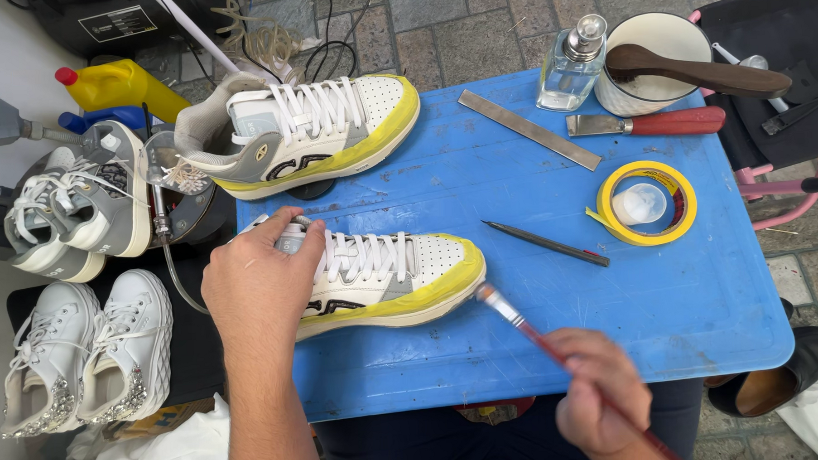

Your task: The person paints the midsole of a white and grey sneaker with yellow paint using a small brush. They repeatedly dip the brush into a small container of paint and apply it to the shoe's side and heel areas.

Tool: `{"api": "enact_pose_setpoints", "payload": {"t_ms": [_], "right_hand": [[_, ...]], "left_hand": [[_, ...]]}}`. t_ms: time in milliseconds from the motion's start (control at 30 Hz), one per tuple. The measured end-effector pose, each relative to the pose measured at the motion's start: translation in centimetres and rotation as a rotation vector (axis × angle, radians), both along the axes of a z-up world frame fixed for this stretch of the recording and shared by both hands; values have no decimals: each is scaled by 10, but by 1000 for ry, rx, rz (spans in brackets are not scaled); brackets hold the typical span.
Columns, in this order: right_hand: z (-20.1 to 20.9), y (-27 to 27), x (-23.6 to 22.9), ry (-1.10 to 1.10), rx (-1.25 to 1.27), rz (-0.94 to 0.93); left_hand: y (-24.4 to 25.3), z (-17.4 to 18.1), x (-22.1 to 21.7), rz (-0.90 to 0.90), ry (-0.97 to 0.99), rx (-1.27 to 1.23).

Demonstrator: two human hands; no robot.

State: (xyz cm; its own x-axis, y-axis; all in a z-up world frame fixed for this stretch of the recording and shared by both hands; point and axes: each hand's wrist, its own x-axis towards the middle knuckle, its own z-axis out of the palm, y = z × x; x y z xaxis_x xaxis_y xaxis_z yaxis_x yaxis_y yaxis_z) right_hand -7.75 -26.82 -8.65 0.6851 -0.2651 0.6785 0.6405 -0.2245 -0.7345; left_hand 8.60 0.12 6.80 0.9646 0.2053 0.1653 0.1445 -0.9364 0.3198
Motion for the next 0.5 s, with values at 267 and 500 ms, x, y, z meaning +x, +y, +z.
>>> {"api": "enact_pose_setpoints", "payload": {"t_ms": [267, 500], "right_hand": [[-3, 0, 1, 155, 223, 1], [1, 10, -12, 93, 45, 145]], "left_hand": [[1, -1, 1, -1, 22, 29], [3, -2, 2, -22, 5, 30]]}}
